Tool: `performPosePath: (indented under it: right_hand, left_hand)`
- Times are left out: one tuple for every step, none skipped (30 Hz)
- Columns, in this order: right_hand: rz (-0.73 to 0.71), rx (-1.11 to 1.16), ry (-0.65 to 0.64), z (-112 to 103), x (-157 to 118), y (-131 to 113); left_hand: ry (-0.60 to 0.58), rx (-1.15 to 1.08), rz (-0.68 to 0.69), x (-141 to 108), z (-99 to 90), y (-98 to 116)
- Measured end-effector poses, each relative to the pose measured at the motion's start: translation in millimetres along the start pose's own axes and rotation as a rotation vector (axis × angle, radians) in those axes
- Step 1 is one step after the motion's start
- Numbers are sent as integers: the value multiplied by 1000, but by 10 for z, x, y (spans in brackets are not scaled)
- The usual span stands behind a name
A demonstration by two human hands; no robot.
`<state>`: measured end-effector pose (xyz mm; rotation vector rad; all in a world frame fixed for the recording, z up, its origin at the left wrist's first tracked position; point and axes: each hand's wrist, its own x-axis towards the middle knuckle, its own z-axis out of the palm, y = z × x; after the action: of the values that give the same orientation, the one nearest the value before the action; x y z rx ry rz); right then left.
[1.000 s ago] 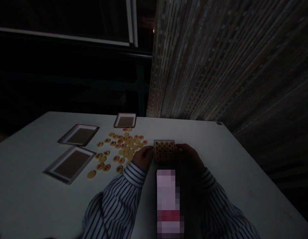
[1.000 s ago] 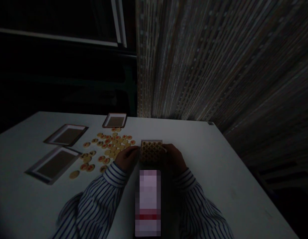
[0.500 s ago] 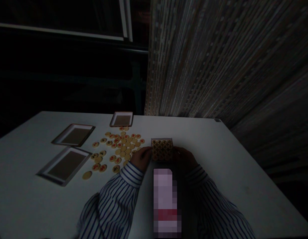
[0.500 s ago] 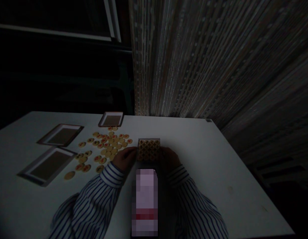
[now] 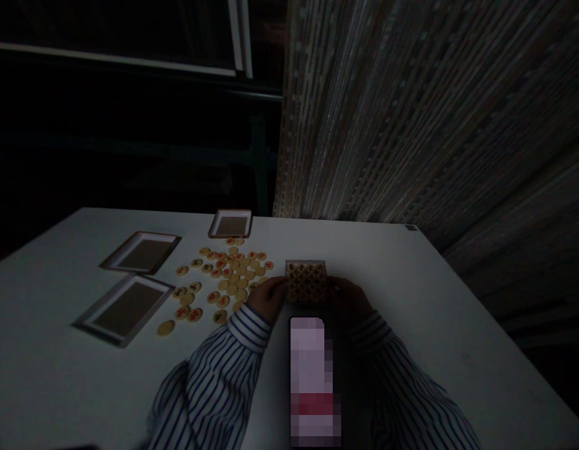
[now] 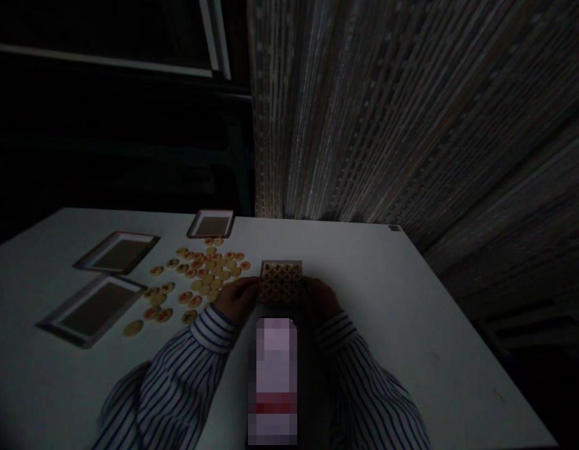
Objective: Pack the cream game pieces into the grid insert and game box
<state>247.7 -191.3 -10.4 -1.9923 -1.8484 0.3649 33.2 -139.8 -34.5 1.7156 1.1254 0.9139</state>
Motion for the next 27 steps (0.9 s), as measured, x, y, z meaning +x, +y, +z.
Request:
performPosePath:
  right_hand:
    - [-7, -9, 1, 1, 0, 0]
    - [-10, -17, 4, 0, 0, -1]
    - [-12, -21, 4, -1, 0, -3]
    - [-11, -23, -1, -3, 1, -7]
    - [-6, -22, -4, -5, 2, -11]
    - [0, -20, -8, -9, 4, -16]
    - [5, -19, -12, -12, 6, -20]
    - [6, -17, -15, -15, 8, -24]
    - [2, -15, -16, -18, 10, -26]
    - [-4, -12, -17, -19, 12, -26]
    - [-11, -8, -20, -19, 13, -25]
    - [-17, -4, -24, -18, 14, -22]
    - [-18, -2, -22, -16, 14, -18]
    - [-20, -1, -18, -11, 13, -12]
    - [-22, -2, -9, -6, 11, -7]
    - [-19, -2, 2, 0, 9, -1]
    - [-17, 0, 13, 5, 7, 5]
    - [-15, 6, 25, 11, 5, 10]
    - [-15, 16, 35, 17, 4, 14]
    - [-14, 26, 39, 22, 3, 18]
    - [-15, 35, 41, 27, 3, 22]
    - [-19, 42, 44, 32, 3, 26]
    - [-24, 45, 48, 38, 4, 32]
    - [-27, 46, 54, 44, 6, 39]
    - [-30, 46, 59, 51, 8, 47]
    - [-32, 48, 68, 58, 11, 58]
    - [-33, 52, 74, 65, 13, 70]
  left_hand:
    - [1, 2, 4, 0, -2, 0]
    - [4, 8, 9, -1, -5, 2]
    - [1, 17, 12, -2, -8, 6]
    - [4, 24, 11, -4, -10, 11]
    - [1, 27, 8, -6, -13, 18]
    - [-3, 26, 3, -8, -15, 25]
    - [-4, 22, -1, -10, -17, 31]
    - [-5, 19, -4, -11, -18, 38]
    - [-6, 18, -4, -12, -19, 44]
    - [-6, 19, -1, -13, -20, 48]
    - [-3, 21, 3, -13, -20, 52]
    - [7, 27, 5, -12, -19, 55]
    - [12, 34, 8, -12, -17, 56]
    - [17, 43, 10, -12, -16, 57]
    - [22, 51, 12, -11, -15, 58]
    - [24, 61, 15, -11, -15, 59]
    - [22, 71, 19, -11, -16, 60]
    - [18, 79, 23, -10, -17, 63]
    - [16, 86, 24, -10, -19, 66]
    - [14, 94, 23, -10, -22, 70]
    - [13, 97, 22, -11, -25, 75]
    - [11, 95, 24, -11, -28, 80]
    - [8, 90, 27, -12, -30, 85]
    - [5, 84, 32, -13, -32, 89]
    - [2, 81, 36, -13, -34, 91]
    - [-4, 80, 39, -13, -35, 91]
    - [-5, 83, 37, -13, -36, 90]
